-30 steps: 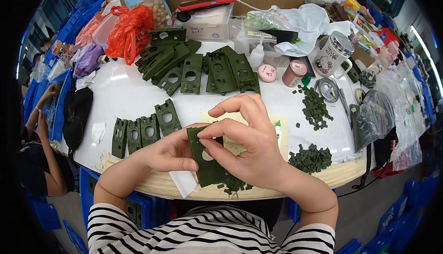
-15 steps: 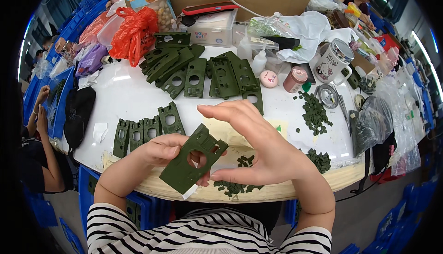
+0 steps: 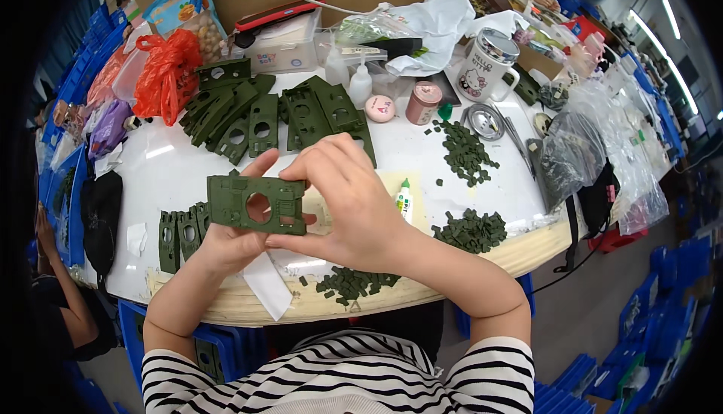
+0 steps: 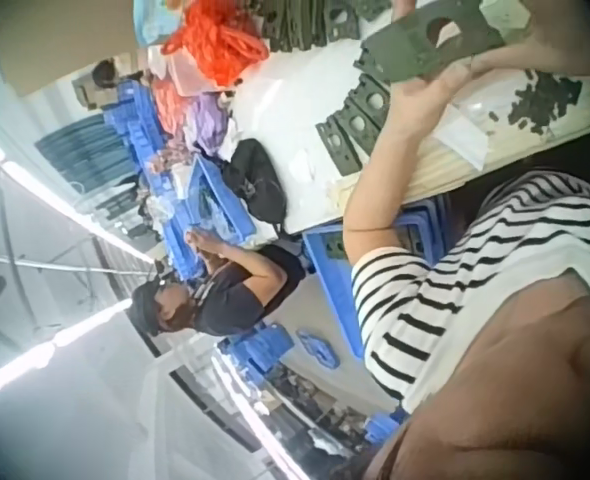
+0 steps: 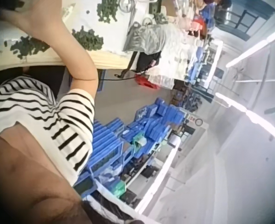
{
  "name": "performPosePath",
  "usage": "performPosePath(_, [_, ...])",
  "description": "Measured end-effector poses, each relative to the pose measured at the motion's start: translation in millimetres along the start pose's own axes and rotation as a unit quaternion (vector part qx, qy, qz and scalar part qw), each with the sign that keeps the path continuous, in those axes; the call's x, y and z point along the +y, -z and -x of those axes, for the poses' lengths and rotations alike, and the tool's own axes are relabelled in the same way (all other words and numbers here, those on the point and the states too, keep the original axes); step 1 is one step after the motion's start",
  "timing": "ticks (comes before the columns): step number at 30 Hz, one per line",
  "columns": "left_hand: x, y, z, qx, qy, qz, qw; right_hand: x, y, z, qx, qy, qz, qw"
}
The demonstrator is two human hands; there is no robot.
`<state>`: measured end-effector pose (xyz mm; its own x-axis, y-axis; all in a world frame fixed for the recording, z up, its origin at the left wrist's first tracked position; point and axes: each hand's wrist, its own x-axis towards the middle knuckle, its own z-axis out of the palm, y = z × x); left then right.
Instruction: Applying glue to plastic toy tank parts and assembling them at a factory workbench.
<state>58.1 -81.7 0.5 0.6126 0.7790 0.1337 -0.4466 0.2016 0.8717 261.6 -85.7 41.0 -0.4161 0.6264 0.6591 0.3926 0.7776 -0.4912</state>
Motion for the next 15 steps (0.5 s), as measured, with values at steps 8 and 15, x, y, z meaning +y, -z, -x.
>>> performPosePath(8, [16, 8, 0, 0.04, 0.001, 0.022, 0.999, 3, 56, 26, -0.056, -0.16, 0.097, 0.981])
performPosePath(15, [16, -2, -2, 0.011, 0.053, -0.001, 0.999, 38, 113, 96, -0.201, -0.375, 0.233, 0.875])
